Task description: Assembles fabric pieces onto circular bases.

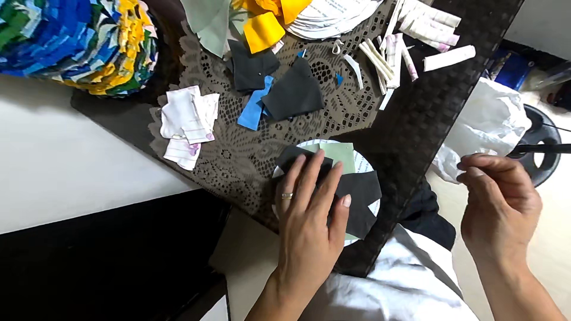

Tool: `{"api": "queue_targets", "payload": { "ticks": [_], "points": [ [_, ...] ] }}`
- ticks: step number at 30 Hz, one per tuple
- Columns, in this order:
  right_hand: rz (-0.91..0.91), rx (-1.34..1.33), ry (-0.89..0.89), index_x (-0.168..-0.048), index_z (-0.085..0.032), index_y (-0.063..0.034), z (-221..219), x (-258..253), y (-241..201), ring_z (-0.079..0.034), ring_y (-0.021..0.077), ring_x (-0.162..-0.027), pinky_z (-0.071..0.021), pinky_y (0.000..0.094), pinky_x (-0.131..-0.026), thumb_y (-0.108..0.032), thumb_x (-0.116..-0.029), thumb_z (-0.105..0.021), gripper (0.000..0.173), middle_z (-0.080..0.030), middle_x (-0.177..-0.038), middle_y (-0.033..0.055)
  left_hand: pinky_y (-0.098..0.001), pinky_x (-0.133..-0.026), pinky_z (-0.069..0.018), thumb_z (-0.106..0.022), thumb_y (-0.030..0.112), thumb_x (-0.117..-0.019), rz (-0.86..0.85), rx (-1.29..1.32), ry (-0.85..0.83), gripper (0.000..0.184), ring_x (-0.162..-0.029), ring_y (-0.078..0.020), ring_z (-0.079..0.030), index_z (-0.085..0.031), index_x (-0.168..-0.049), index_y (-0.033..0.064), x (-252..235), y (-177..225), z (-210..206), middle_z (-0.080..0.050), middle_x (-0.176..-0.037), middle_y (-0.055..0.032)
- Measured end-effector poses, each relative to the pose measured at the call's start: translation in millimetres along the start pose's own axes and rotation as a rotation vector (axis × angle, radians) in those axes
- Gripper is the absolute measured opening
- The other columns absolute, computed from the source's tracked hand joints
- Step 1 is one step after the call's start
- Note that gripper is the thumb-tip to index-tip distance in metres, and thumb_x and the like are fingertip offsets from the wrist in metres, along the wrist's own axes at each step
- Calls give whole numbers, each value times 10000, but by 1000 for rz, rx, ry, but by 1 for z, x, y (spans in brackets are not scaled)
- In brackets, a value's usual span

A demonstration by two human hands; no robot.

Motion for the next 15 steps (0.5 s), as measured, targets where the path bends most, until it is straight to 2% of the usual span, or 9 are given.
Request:
{"api": "queue_targets", "payload": {
  "ticks": [3,6,10,13,15],
  "points": [
    [-29,-5,-6,-1047,-682,-182,-1,5,11,-664,29,-933,-560,225,-843,-71,-1001,-549,179,-703,-1023,-104,-725,-1172,-152,-373,511,-1063,48,-114,-95,623,-1522,-472,-241,-496,-1527,115,-8,4,-13,-351,-1633,-189],
    [-42,-13,-11,-1029,-687,-154,-5,7,16,-666,32,-937,-557,220,-840,-45,-988,-534,192,-710,-1025,-91,-754,-1163,-70,-313,650,-1028,81,-212,-124,794,-1537,-487,-174,-366,-1599,101,-12,6,-23,-250,-1666,-227],
    [-24,-28,-35,-1026,-682,-98,-9,5,18,-666,46,-928,-559,216,-824,-20,-979,-517,188,-709,-1006,-64,-764,-1151,-131,-311,688,-1008,-32,-278,-128,830,-1515,-480,-259,-402,-1578,91,-11,9,-33,-331,-1628,-241],
    [4,-9,-54,-1031,-692,-117,-9,5,17,-669,36,-942,-565,207,-825,-39,-982,-535,182,-710,-1024,-84,-746,-1143,-195,-306,695,-1002,-210,-235,-172,811,-1486,-458,-342,-453,-1547,112,-12,8,-33,-414,-1588,-219],
    [52,27,-70,-1032,-700,-147,-8,5,14,-664,23,-974,-559,201,-843,-63,-986,-548,179,-708,-1048,-107,-723,-1149,-209,-306,707,-992,-347,-200,-232,797,-1494,-402,-354,-445,-1550,155,-12,7,-31,-425,-1593,-175]
  ]
}}
Point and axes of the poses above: each hand's wrist, its own x-axis away from the middle knuckle, its own z-axis out of the back of the hand, y = z × x, the point moved 8 cm from there along -x, towards the middle knuckle
